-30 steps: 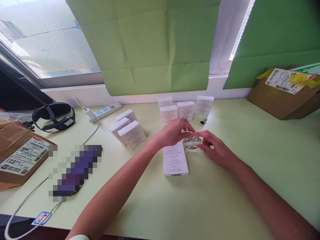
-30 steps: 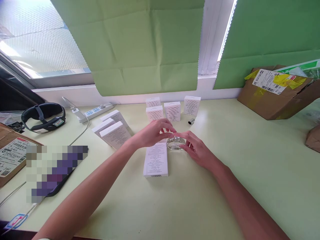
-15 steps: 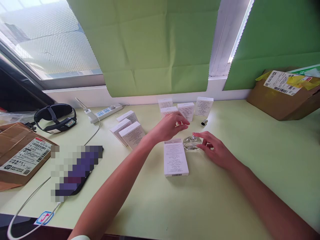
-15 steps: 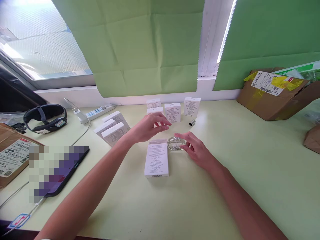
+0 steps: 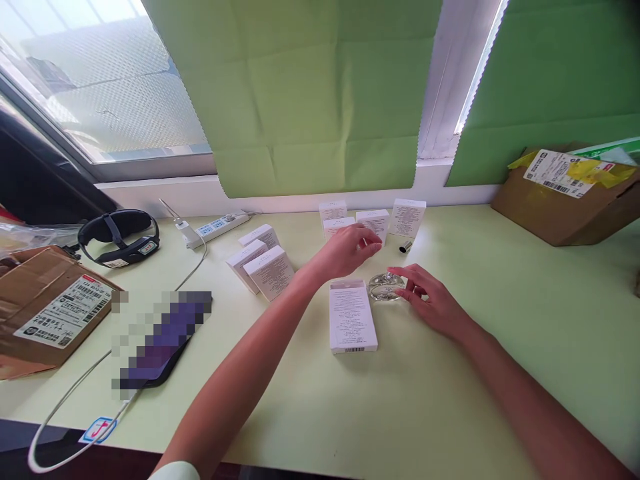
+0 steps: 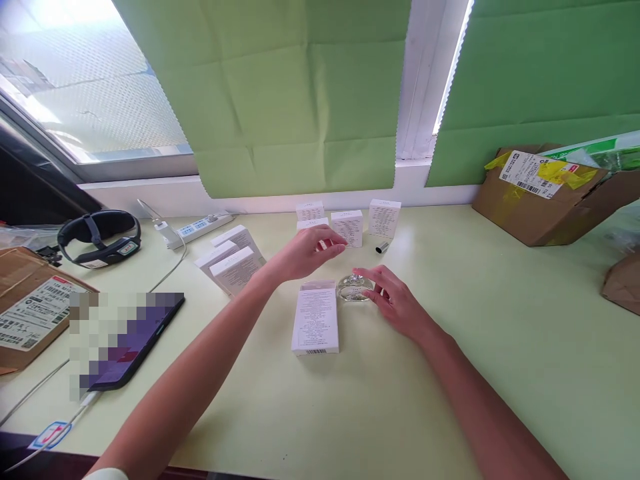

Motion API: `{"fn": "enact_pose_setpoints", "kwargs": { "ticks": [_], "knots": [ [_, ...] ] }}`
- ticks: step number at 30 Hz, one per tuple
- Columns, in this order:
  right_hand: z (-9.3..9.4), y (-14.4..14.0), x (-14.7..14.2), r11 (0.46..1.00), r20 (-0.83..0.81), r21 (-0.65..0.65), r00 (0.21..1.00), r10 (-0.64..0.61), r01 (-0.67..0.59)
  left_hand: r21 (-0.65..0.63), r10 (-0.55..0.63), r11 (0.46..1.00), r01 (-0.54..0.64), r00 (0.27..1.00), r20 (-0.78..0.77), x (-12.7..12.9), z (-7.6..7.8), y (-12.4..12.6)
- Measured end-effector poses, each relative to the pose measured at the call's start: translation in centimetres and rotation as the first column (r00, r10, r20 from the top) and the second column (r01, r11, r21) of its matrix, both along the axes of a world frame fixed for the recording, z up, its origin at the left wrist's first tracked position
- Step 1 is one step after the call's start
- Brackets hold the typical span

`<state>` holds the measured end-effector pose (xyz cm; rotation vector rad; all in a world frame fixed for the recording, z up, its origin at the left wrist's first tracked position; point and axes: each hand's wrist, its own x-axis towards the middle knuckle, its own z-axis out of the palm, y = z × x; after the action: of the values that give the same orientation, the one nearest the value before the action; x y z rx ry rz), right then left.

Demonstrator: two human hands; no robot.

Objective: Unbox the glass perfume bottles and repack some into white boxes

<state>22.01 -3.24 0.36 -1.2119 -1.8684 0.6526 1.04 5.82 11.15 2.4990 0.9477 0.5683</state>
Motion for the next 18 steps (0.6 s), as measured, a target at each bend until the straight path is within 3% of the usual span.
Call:
{"fn": "enact_pose_setpoints", "kwargs": {
  "ticks": [5,11,15,18],
  "knots": [
    [-0.1,0.3,1.1,0.999,0.020,0.044,1.000,0.002,-0.002,0.007,-0.129,0.990,0.137,0.943,-0.307,5.5,-1.9,3.6],
    [-0.3,0.5,1.4,0.998,0.040,0.057,0.999,-0.006,0.004,-0.030,-0.204,0.978,0.209,0.900,-0.384,12.6,-5.1,7.3],
    [-0.2,0.5,1.4,0.999,0.049,0.051,0.999,-0.003,0.000,-0.034,-0.185,0.982,0.184,0.918,-0.351,13.7,-6.5,8.1],
    [0.0,0.4,1.4,0.999,0.052,0.050,0.999,-0.002,-0.001,-0.038,-0.156,0.988,0.151,0.957,-0.244,12.0,-6.1,7.9]
  ]
}}
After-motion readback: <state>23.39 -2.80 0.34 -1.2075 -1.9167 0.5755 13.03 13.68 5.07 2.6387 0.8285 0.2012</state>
